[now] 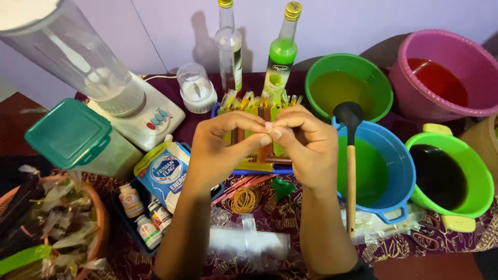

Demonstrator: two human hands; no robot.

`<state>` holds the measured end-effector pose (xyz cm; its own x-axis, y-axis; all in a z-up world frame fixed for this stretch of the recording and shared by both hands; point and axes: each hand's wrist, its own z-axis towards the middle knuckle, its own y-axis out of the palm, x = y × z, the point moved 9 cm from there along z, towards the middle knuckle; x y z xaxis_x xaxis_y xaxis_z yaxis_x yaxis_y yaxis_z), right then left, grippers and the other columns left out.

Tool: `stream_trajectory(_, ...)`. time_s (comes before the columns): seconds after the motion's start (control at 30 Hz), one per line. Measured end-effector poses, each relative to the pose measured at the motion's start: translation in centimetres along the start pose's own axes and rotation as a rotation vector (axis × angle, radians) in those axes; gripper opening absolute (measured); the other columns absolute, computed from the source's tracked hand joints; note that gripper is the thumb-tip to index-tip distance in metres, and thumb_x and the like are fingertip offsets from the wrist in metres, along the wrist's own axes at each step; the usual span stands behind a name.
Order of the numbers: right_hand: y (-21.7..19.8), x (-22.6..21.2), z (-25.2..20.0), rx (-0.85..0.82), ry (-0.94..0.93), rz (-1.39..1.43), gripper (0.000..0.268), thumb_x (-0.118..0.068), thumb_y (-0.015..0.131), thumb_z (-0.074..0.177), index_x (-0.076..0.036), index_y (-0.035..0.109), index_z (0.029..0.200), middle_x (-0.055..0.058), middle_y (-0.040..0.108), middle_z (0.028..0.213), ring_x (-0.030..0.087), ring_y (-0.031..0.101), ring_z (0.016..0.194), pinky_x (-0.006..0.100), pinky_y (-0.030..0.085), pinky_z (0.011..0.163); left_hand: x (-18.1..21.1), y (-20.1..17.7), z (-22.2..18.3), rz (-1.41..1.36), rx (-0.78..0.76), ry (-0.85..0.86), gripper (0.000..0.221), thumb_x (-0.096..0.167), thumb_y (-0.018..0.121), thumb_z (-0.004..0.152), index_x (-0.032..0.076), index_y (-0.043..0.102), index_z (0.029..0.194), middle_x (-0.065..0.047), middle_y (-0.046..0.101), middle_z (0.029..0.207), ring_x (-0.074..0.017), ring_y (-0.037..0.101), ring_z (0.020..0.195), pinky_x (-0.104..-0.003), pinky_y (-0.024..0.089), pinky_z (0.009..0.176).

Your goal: Filling plastic sleeves with flavored liquid using a funnel and ladle to make ice pops

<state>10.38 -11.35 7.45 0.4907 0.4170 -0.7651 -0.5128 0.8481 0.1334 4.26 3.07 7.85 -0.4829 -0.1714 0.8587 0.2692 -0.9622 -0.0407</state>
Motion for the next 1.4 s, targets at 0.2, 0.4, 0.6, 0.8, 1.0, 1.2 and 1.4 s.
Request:
stream_trajectory(0.2, 0.1, 0.5, 0.5, 0.031, 0.007, -0.05, 0.006, 0.006, 0.07, 0.093, 0.005, 0.071, 0.087, 0.016, 0.061, 0.082, 0.02, 0.056, 0.079, 0.033, 0.049, 0.075, -1.5, 0.0, 0.3, -0.01, -0.078, -0.007, 0.019, 0.006, 0.077, 0.091, -0.001, 0.073, 0.108, -0.016, 0.076, 0.095, -0.0246, 0.07, 0.095, -0.046, 0.054, 0.093)
stream_trajectory(0.4, 0.3, 1.2, 0.3, 0.061, 0.044, -0.028, 0.009, 0.001, 0.068, 0.095, 0.003, 0.071, 0.087, 0.012, 0.056, 0.084, 0.018, 0.051, 0.083, 0.032, 0.046, 0.077, -1.3, 1.9, 0.5, 0.012, -0.215, 0.005, 0.018, 0.007, 0.057, 0.102, 0.003, 0.075, 0.098, -0.011, 0.072, 0.08, -0.0213, 0.068, 0.077, -0.04, 0.056, 0.08)
stream_trajectory(0.6, 0.8, 1.2, 0.5, 0.064, 0.034, -0.033, 0.012, -0.006, 0.067, 0.097, 0.005, 0.069, 0.093, 0.017, 0.058, 0.094, 0.019, 0.053, 0.087, 0.031, 0.045, 0.076, -0.7, 2.1, 1.1, -0.014, -0.144, 0.04, 0.026, 0.012, 0.058, 0.103, 0.007, 0.064, 0.078, -0.003, 0.056, 0.063, -0.0133, 0.048, 0.063, -0.03, 0.05, 0.066)
stream_trajectory(0.8, 1.0, 1.0, 0.6, 0.014, 0.003, -0.068, 0.012, -0.004, 0.07, 0.092, 0.007, 0.072, 0.09, 0.022, 0.061, 0.1, 0.026, 0.059, 0.093, 0.037, 0.049, 0.086, 0.2, 2.3, 1.3, 0.046, -0.101, 0.108, 0.026, 0.013, 0.052, 0.105, 0.005, 0.07, 0.089, -0.01, 0.061, 0.07, -0.0216, 0.057, 0.068, -0.037, 0.054, 0.076)
stream_trajectory(1.0, -0.1, 2.4, 0.3, 0.021, 0.075, 0.054, 0.016, -0.006, 0.068, 0.091, 0.007, 0.072, 0.082, 0.021, 0.06, 0.094, 0.025, 0.061, 0.093, 0.037, 0.052, 0.088, -2.0, 3.2, 0.7, -0.14, -0.179, 0.069, 0.025, 0.014, 0.05, 0.105, 0.007, 0.067, 0.088, -0.007, 0.061, 0.071, -0.0179, 0.058, 0.07, -0.033, 0.053, 0.075)
stream_trajectory(1.2, -0.2, 2.1, 0.6, 0.002, 0.095, 0.132, 0.017, -0.003, 0.065, 0.09, 0.012, 0.072, 0.084, 0.023, 0.059, 0.091, 0.023, 0.062, 0.083, 0.031, 0.056, 0.076, -3.2, 3.9, 0.5, -0.352, -0.24, -0.009, 0.03, 0.017, 0.045, 0.106, 0.008, 0.063, 0.083, 0.0, 0.051, 0.064, -0.0099, 0.046, 0.064, -0.025, 0.046, 0.066)
stream_trajectory(1.4, -0.4, 1.8, 0.1, 0.001, 0.13, 0.262, 0.014, -0.001, 0.067, 0.089, 0.011, 0.071, 0.084, 0.022, 0.055, 0.09, 0.018, 0.061, 0.06, 0.029, 0.06, 0.055, -3.9, 4.5, -0.3, -0.46, -0.281, -0.023, 0.026, 0.017, 0.052, 0.104, 0.007, 0.064, 0.084, -0.005, 0.054, 0.064, -0.0146, 0.049, 0.061, -0.028, 0.045, 0.064)
